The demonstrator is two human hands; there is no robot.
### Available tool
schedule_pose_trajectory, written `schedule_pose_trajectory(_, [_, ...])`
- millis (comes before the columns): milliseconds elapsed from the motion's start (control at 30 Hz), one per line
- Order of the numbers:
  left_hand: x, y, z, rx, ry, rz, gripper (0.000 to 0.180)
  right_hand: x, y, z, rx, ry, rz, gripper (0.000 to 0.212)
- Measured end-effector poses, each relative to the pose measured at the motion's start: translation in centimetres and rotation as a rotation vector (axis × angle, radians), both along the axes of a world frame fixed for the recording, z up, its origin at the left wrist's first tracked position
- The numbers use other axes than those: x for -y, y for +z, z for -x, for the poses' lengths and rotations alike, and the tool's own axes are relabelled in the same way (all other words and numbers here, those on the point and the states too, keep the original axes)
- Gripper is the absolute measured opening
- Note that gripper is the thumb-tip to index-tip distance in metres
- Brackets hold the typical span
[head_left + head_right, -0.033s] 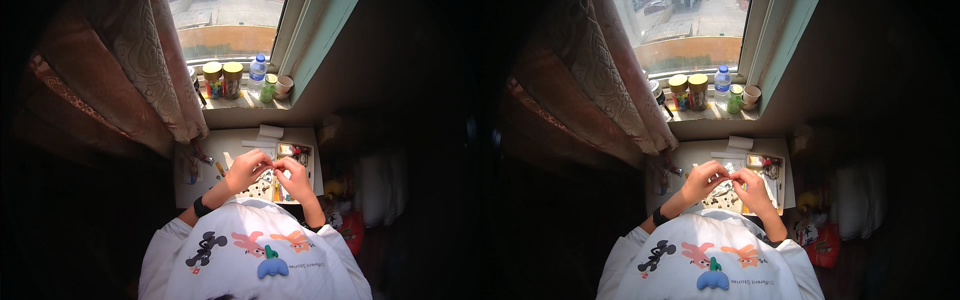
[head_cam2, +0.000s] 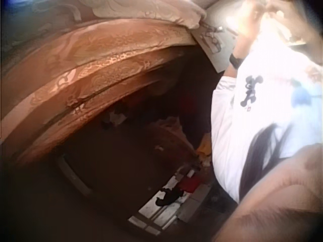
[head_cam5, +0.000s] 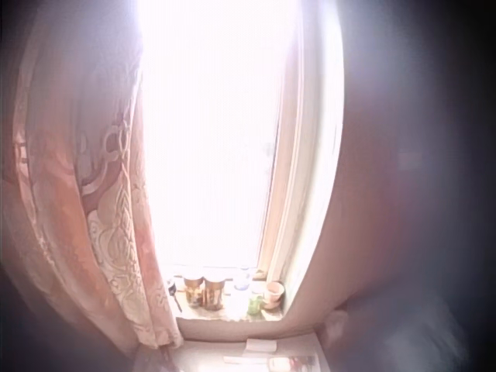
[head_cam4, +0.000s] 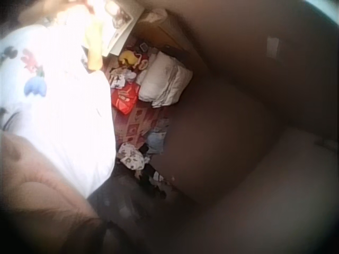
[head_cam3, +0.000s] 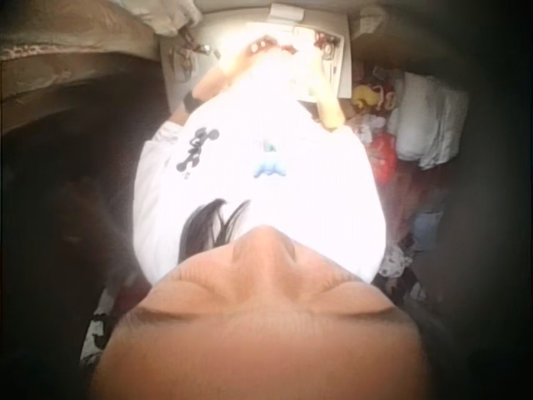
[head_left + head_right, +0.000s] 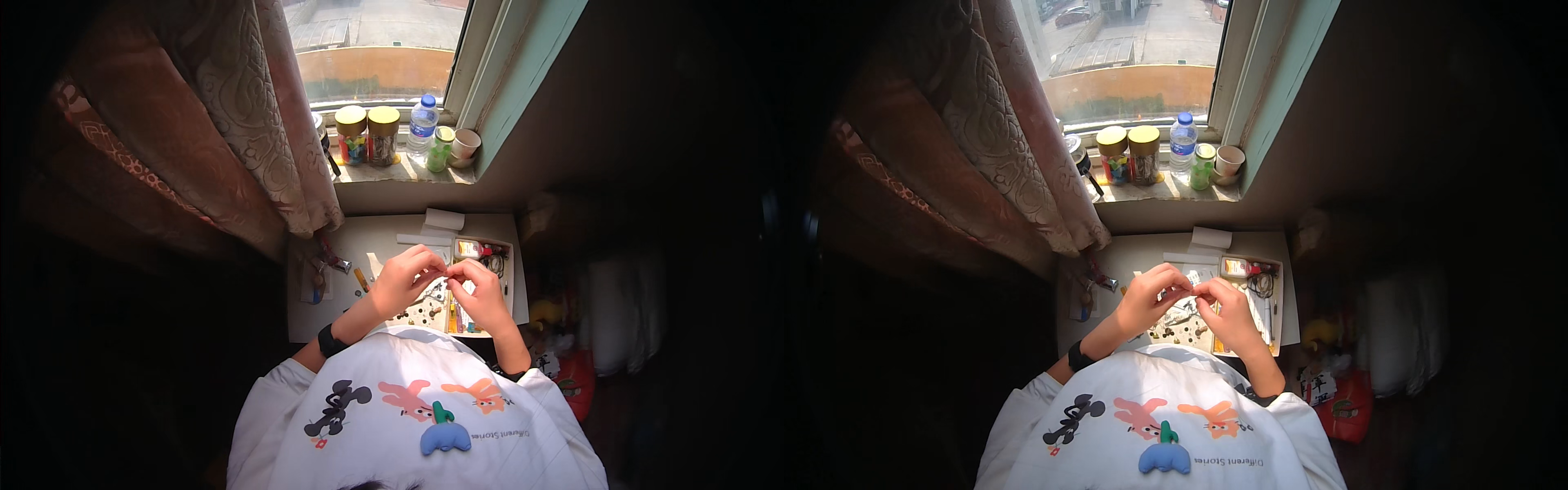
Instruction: The person manipulates small wires and electronic components at a desk, picking up items from a small tray to connect or adjust them.
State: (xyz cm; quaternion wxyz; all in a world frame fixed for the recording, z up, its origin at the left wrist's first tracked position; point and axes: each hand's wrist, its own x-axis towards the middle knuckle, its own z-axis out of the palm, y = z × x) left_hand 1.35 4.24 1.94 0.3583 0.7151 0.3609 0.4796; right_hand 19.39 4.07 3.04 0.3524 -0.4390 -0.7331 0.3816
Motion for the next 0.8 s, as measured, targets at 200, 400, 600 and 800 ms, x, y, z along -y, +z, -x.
schedule_pose_trajectory(200, [1.1,0.3,-0.2,0.052,0.021,0.080,0.015,0.5,-0.6,0.0,-0.189,-0.002,0.082,0.009])
schedule_pose_trajectory(400, [1.2,-0.2,-0.9,0.017,0.030,-0.074,0.014,1.6,-0.4,-0.9,-0.398,-0.044,0.253,0.012])
schedule_pose_trajectory(600, [1.7,0.0,-1.5,0.049,0.021,0.061,0.013,2.1,-1.1,-1.2,-0.407,-0.091,0.226,0.012])
schedule_pose_trajectory(800, [1.6,0.1,-1.5,0.041,0.054,-0.027,0.013,2.3,-1.1,-1.4,-0.343,-0.136,0.195,0.010])
